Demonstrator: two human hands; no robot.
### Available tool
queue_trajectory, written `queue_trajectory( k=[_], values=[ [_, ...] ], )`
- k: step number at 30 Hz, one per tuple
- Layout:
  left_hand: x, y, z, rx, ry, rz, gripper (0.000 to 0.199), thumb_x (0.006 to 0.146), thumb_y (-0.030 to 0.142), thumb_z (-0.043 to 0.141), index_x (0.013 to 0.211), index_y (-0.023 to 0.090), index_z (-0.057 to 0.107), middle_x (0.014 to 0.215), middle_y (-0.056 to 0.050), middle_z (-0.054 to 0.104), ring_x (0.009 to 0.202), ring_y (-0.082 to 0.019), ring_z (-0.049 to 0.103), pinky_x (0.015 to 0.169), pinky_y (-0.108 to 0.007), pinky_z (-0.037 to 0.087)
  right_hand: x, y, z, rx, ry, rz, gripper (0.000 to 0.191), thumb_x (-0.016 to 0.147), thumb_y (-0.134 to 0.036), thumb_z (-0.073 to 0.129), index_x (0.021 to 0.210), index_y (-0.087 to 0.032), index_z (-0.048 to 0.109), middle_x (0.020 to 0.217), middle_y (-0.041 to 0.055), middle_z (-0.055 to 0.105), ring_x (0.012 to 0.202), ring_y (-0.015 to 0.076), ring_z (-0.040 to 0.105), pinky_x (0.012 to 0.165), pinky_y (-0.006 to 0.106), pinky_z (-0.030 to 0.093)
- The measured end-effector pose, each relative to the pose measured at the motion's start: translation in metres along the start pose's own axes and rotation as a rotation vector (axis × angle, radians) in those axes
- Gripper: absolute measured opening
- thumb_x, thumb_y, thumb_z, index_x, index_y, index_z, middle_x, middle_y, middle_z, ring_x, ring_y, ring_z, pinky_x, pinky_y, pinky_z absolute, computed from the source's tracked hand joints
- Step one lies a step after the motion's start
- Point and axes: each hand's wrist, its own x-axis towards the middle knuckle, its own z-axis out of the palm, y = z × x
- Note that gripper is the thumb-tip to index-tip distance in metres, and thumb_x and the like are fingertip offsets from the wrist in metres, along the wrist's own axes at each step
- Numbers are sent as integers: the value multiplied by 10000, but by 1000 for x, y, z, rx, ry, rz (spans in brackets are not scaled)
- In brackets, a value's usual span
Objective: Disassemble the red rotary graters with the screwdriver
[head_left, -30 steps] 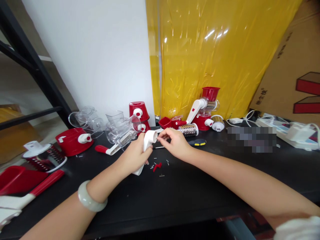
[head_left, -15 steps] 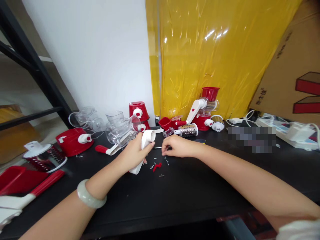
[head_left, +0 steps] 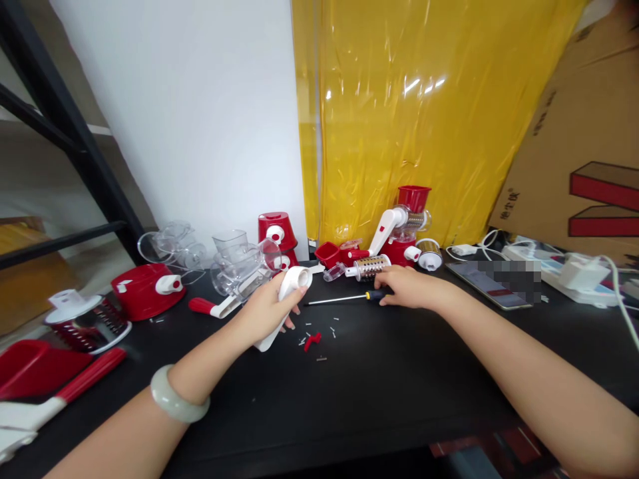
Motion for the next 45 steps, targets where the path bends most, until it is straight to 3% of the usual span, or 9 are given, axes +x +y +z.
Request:
queue_trajectory(
  k=[6,12,16,20,22,27,34,45],
  values=[
    [5,-2,-3,-96,14,0,396,842,559,574,1052,229,511,604,58,559,391,-133,548,365,-232,453,6,9,16,19,-9,-43,185,824,-252,646,991,-175,664,1094,115,662,1010,270,633,859,364,467],
    [6,4,-11,-230,-51,34,348,874,548,552,982,234,450,583,75,538,356,-104,505,343,-208,421,-5,23,-2,202,85,-127,181,887,-306,562,998,-172,611,1022,105,687,910,231,647,816,330,485],
    [6,3,-13,-317,-43,26,349,858,533,583,995,239,452,574,76,550,354,-106,503,342,-212,431,-21,38,-23,323,293,-141,227,906,-393,536,1013,-204,601,1023,74,702,912,228,660,823,344,499],
    [9,-4,-9,-444,26,-18,450,827,636,552,1029,242,469,588,56,582,370,-126,526,342,-234,448,-27,37,-32,337,733,-76,231,896,-383,563,1054,-221,607,1054,69,704,949,241,663,843,375,506],
    [10,-7,-7,-477,90,-59,524,815,724,475,975,224,483,595,36,594,376,-135,540,350,-254,469,-28,30,-33,307,851,-131,220,871,-366,614,1034,-219,625,1030,71,707,946,243,665,850,378,508],
    [11,-10,-3,-419,172,-63,559,825,757,407,900,208,481,594,23,599,380,-142,553,362,-281,499,-27,15,-29,216,878,-335,155,856,-325,650,972,-226,675,962,67,703,924,232,660,855,376,513],
    [8,-4,-1,-444,158,-44,416,887,641,441,865,226,453,559,44,581,351,-128,530,342,-250,465,-30,7,-28,145,926,-369,167,853,-298,655,998,-227,696,970,75,703,931,234,655,854,389,526],
    [8,-3,-3,-501,100,-26,483,831,698,492,889,220,446,543,47,587,338,-130,520,332,-250,449,-35,-1,-31,58,968,-394,183,852,-280,657,1027,-242,695,978,72,697,932,235,650,826,383,534]
  ],
)
